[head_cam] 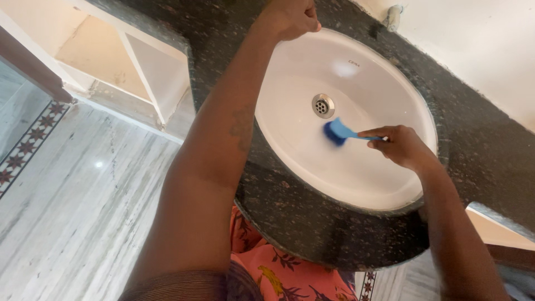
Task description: The person scrubs the interior of a white bathroom sink using a blue-handled brush. They repeatedly rub the basin and the drain area in circular and back-and-forth motions.
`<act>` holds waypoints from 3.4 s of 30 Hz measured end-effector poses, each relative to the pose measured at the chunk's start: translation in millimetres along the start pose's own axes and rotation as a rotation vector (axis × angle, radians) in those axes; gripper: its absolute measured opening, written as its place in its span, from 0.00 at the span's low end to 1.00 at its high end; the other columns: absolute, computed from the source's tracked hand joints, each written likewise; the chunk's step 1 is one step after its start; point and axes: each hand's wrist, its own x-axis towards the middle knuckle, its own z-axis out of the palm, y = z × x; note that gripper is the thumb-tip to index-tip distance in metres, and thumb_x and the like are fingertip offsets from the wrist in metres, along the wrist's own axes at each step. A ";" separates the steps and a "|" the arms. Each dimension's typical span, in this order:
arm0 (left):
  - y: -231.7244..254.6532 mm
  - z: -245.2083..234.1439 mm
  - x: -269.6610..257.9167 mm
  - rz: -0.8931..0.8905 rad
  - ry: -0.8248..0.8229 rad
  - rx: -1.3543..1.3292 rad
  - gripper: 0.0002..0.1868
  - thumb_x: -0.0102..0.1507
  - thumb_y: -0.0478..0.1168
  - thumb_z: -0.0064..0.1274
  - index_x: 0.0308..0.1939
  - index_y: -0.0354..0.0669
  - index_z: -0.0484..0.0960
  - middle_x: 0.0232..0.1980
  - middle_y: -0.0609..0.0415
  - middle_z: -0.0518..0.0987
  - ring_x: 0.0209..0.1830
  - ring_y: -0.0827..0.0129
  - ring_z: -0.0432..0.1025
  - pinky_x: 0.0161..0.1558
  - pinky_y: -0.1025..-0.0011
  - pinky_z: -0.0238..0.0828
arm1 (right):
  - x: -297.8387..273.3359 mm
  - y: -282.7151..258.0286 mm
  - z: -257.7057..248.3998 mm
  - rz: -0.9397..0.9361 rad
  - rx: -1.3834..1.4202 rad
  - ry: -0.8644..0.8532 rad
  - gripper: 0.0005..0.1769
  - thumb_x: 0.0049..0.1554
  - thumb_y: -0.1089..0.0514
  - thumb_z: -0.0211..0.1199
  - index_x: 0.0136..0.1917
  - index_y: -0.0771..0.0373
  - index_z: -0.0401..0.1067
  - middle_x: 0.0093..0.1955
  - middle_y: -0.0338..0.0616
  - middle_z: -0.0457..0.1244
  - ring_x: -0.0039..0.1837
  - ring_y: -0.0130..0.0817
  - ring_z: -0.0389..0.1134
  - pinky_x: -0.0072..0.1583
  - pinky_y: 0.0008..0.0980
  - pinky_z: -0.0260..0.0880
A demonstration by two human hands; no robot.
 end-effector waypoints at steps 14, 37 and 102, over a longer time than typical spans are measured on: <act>-6.0 9.0 5.7 -0.029 -0.017 0.015 0.09 0.59 0.48 0.65 0.33 0.49 0.86 0.30 0.60 0.84 0.28 0.74 0.76 0.32 0.68 0.72 | 18.6 -37.9 -52.8 0.124 -0.093 -0.169 0.23 0.63 0.50 0.62 0.72 0.39 0.76 0.45 0.46 0.74 0.39 0.39 0.62 0.45 0.43 0.65; 15.0 -7.7 -7.5 0.147 -0.031 0.220 0.10 0.61 0.45 0.66 0.39 0.44 0.90 0.35 0.52 0.86 0.34 0.67 0.79 0.39 0.66 0.74 | 54.1 13.4 -17.9 -0.046 0.166 -0.066 0.25 0.57 0.59 0.67 0.67 0.44 0.76 0.52 0.43 0.73 0.42 0.32 0.71 0.45 0.37 0.72; 5.0 -7.4 -2.4 0.107 0.086 0.194 0.09 0.60 0.47 0.64 0.40 0.48 0.90 0.36 0.54 0.86 0.34 0.68 0.80 0.40 0.67 0.75 | 48.8 8.4 -19.9 -0.067 -0.019 0.063 0.22 0.60 0.60 0.63 0.66 0.42 0.77 0.52 0.39 0.74 0.42 0.32 0.70 0.46 0.38 0.70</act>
